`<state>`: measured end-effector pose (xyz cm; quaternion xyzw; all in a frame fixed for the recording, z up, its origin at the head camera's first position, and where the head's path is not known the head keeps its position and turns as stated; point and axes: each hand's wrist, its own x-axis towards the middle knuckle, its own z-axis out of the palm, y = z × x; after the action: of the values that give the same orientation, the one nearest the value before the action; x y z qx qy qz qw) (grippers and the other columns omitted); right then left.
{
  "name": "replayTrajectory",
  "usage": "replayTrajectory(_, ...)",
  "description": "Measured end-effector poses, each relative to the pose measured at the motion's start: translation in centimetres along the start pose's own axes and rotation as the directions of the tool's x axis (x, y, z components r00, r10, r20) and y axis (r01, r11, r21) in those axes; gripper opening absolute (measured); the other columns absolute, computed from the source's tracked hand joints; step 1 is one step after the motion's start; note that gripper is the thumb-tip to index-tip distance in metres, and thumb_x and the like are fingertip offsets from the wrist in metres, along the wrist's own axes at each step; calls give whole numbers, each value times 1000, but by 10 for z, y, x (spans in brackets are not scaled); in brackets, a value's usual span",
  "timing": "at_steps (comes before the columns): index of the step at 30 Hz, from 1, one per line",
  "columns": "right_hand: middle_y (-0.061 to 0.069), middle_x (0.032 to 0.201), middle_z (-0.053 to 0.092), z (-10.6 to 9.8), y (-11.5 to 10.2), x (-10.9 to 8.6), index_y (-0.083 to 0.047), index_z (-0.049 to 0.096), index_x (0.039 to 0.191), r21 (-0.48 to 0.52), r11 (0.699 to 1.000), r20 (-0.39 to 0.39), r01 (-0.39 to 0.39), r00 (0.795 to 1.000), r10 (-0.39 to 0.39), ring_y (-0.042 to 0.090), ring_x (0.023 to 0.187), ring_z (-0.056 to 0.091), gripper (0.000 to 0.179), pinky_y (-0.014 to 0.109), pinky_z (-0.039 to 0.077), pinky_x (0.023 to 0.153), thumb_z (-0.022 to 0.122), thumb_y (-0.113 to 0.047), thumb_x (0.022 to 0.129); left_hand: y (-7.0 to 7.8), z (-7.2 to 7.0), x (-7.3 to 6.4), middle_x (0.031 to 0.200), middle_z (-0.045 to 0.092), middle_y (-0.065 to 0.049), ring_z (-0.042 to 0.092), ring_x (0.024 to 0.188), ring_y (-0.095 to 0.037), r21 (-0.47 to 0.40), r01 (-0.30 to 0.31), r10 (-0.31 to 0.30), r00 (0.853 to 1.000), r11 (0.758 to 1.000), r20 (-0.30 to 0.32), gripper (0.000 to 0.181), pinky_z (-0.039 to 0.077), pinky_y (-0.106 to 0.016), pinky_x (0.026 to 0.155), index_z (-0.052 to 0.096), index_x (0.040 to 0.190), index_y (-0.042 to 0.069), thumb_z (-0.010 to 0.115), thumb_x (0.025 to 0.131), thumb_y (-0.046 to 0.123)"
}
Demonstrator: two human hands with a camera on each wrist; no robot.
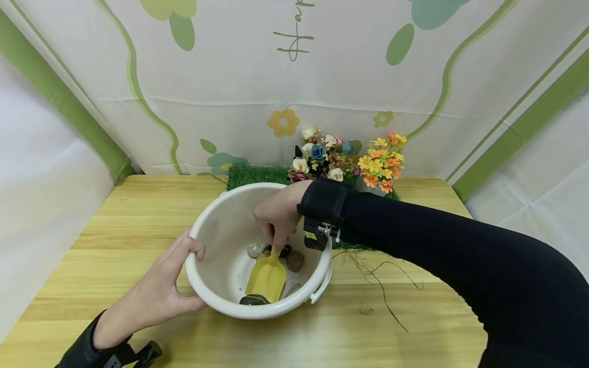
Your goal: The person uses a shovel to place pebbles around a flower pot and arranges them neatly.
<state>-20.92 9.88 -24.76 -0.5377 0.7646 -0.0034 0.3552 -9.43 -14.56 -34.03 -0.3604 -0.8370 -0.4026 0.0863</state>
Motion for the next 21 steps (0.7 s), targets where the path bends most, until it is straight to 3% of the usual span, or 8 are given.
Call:
replayTrajectory(7,-11,54,46,2,6,1,-24,67,70,58,997,16,52,998,-53,9,49,34,18,25,28,52,63,-24,87,0,0,0,135,34,-3,38,120,-22,1,5,-5,1000,1000,1,62,48,-38,80,35,99,18,79,65,44)
replayTrajectory(12,-7,59,54,3,14,2,-29,69,75,79,995,22,54,998,-56,10,50,42,15,27,34,53,62,-26,88,0,1,1,135,34,-3,37,120,-23,0,0,0,1000,1000,1,61,47,-39,81,36,98,16,80,64,42)
replayTrajectory(17,-9,60,54,13,38,10,-32,70,79,60,995,3,79,997,-80,11,51,45,14,28,37,52,60,-36,88,0,1,0,134,34,-3,38,119,-23,-3,-1,1,1000,1000,0,62,47,-39,80,36,98,16,81,63,40)
replayTrajectory(21,-8,61,56,11,38,8,-31,70,82,85,993,9,78,997,-79,11,50,46,14,29,36,51,60,-37,88,0,1,0,134,34,-4,38,119,-23,0,1,-1,1000,1000,1,62,48,-39,80,36,98,15,81,63,41)
